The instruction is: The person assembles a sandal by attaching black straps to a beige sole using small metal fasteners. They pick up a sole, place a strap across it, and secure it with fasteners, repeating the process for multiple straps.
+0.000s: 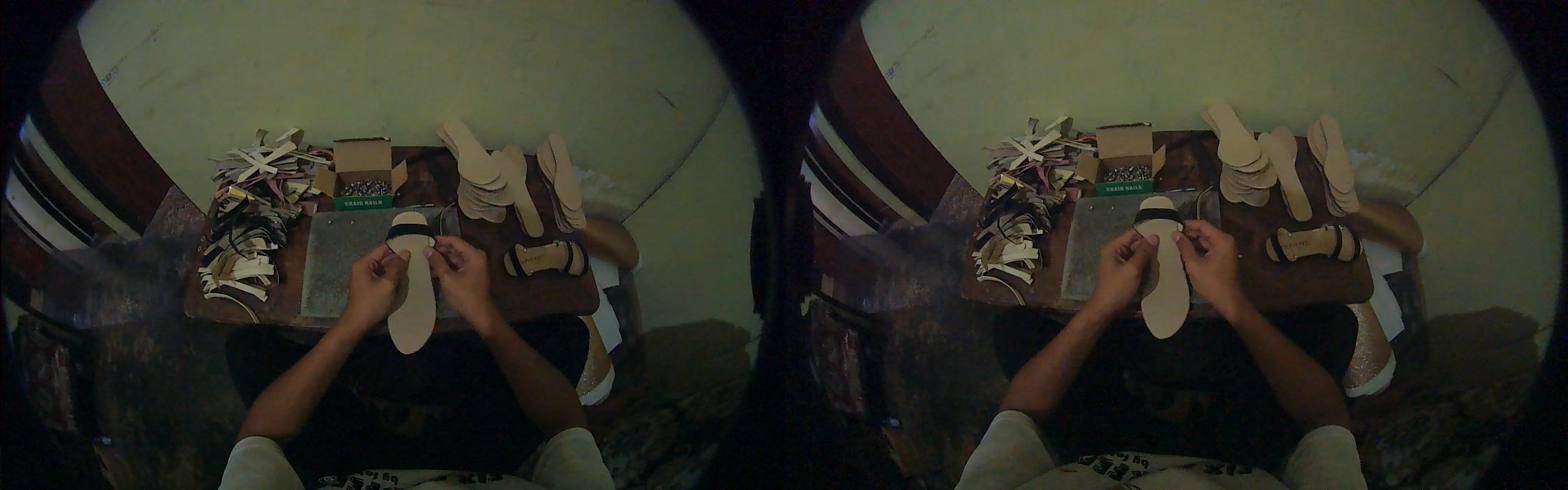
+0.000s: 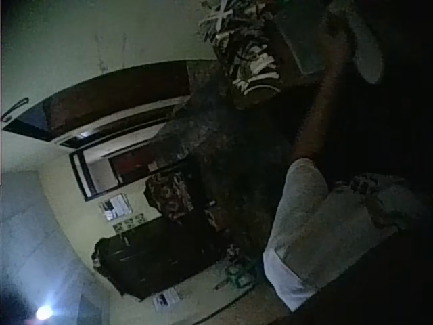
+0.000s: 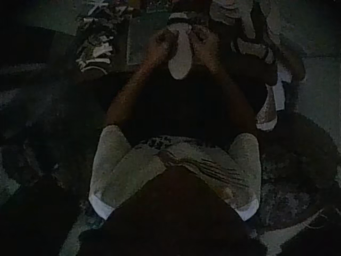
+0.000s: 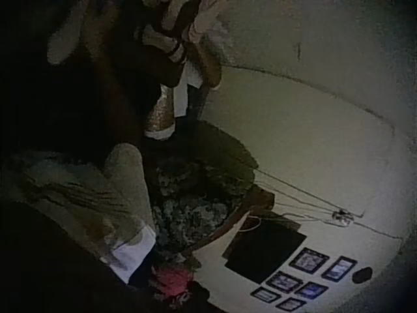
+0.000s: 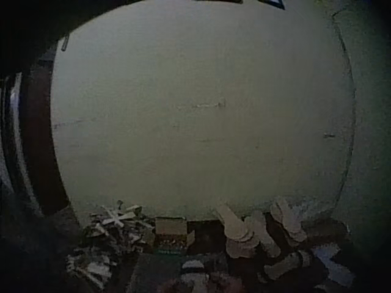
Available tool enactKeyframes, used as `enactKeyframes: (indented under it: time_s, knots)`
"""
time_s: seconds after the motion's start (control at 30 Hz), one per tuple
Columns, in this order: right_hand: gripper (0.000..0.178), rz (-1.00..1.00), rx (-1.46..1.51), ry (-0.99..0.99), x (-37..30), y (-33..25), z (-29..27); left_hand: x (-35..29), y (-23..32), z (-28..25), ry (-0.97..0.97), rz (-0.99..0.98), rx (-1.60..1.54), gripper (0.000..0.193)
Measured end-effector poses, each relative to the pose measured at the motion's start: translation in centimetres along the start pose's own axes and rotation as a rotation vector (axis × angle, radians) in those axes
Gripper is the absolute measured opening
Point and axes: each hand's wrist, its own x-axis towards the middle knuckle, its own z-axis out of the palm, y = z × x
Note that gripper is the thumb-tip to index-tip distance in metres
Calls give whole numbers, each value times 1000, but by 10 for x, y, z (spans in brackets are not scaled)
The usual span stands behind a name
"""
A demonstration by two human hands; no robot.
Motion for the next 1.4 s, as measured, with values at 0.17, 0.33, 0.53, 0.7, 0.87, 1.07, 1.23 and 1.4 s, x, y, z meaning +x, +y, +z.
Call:
enactKeyframes:
  time_s: [0.17,0.33,0.53,0.7,0.87,1.07,1.23,1.4]
  knots:
    - [21,109,55,-84,8,-3,-11,2,4,5,44,8,-24,19]
    - [26,62,141,-63,14,-24,-17,2,8,0,26,-11,-9,17]
    - [25,74,63,-137,14,-16,-17,2,6,4,18,15,-84,16]
    - [23,57,59,-128,16,-14,-20,2,12,-4,-60,-87,90,19]
    - [22,44,18,-136,15,-12,-20,-1,12,3,-35,-65,-31,20]
    - [22,140,61,-151,16,-8,-17,3,-9,-5,-23,-55,60,19]
    - [25,179,150,-165,15,-2,-21,2,-11,4,30,88,20,18]
    - [28,-6,-7,-128,7,-30,-14,-4,4,11,79,120,50,19]
